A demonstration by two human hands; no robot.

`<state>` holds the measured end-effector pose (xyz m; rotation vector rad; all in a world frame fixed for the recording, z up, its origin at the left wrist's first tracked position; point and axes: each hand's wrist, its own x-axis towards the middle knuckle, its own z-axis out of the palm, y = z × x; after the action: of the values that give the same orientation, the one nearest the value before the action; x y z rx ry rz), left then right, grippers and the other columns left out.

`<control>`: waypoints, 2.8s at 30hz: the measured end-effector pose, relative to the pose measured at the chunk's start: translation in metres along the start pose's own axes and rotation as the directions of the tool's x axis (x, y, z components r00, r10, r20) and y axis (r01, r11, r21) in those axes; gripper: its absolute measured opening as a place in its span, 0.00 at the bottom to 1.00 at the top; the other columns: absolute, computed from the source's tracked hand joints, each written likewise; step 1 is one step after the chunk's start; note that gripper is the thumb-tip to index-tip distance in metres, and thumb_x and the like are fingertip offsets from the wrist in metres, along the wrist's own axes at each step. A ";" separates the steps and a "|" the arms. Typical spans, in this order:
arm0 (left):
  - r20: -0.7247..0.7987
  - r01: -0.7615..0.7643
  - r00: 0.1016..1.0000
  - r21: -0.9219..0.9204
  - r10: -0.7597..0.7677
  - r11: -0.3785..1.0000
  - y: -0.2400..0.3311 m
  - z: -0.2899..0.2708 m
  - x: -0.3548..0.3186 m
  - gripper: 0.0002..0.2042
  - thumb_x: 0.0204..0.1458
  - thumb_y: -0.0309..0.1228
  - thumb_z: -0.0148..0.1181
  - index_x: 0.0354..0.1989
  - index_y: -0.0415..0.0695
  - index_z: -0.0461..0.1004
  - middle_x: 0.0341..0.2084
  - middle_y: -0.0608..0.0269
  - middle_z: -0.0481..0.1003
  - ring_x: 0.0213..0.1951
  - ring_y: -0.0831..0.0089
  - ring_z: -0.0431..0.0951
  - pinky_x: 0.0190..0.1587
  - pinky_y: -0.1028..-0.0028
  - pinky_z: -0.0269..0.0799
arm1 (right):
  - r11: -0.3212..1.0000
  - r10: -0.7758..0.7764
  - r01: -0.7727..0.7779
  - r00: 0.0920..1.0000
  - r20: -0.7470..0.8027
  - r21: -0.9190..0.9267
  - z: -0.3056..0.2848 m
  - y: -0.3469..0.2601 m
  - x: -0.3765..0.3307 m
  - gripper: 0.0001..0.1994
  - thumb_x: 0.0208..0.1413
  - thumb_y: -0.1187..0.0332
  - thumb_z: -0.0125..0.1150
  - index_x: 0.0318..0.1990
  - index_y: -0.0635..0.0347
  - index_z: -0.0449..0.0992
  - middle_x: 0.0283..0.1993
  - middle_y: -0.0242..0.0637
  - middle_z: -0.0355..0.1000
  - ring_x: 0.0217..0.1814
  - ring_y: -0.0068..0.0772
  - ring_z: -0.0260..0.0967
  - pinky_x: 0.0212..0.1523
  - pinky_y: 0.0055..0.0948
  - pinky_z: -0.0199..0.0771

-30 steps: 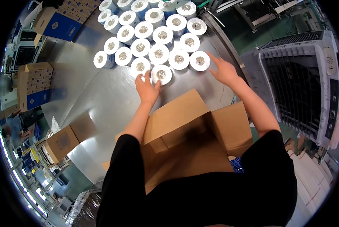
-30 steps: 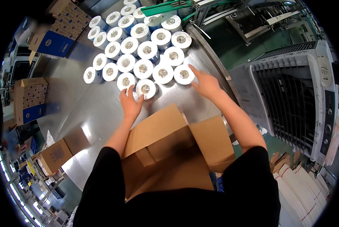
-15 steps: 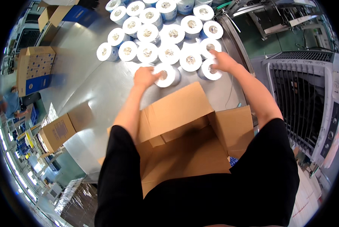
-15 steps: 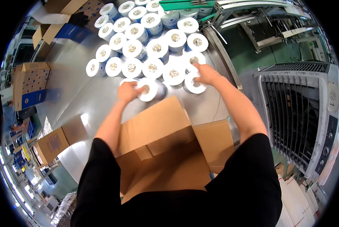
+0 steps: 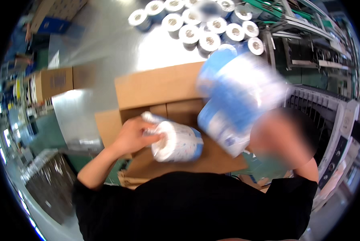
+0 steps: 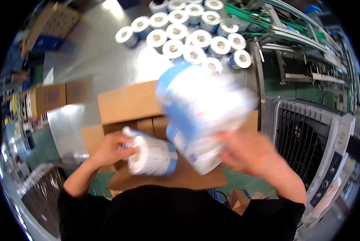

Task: The person picks up paper rolls from a metal table and places them into cardboard boxes, repeating the process of opening new boxes and filling them with the rolls.

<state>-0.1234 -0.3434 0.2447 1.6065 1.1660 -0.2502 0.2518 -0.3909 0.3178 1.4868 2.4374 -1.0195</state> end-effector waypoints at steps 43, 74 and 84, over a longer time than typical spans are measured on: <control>-0.476 -0.095 0.854 0.253 0.210 0.963 0.006 -0.151 0.246 0.26 0.43 0.49 0.64 0.44 0.40 0.77 0.33 0.57 0.78 0.35 0.70 0.76 0.40 0.73 0.69 | 0.819 0.563 -0.481 0.779 -0.275 0.313 0.126 0.291 0.253 0.42 0.38 0.66 0.67 0.62 0.69 0.53 0.40 0.58 0.72 0.45 0.52 0.71 0.46 0.37 0.72; 0.172 -0.305 0.938 0.822 0.301 0.480 -0.143 0.163 0.153 0.18 0.47 0.40 0.57 0.49 0.60 0.74 0.53 0.55 0.64 0.59 0.56 0.57 0.59 0.64 0.51 | 0.938 0.284 -0.224 0.934 0.215 -0.264 0.261 -0.028 0.133 0.26 0.46 0.73 0.55 0.54 0.78 0.61 0.28 0.48 0.75 0.29 0.45 0.75 0.27 0.37 0.75; -0.091 -0.468 0.884 -0.161 0.459 0.869 0.048 -0.020 0.146 0.08 0.50 0.32 0.58 0.34 0.43 0.78 0.26 0.59 0.76 0.30 0.72 0.75 0.36 0.72 0.70 | 0.896 0.282 0.042 0.716 -0.638 0.443 0.124 -0.023 0.129 0.06 0.53 0.68 0.57 0.35 0.60 0.76 0.25 0.43 0.73 0.27 0.36 0.74 0.28 0.31 0.72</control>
<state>-0.0212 -0.2430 0.1847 1.6838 0.7772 0.2059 0.1371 -0.3746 0.1802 2.5549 2.5806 -1.1850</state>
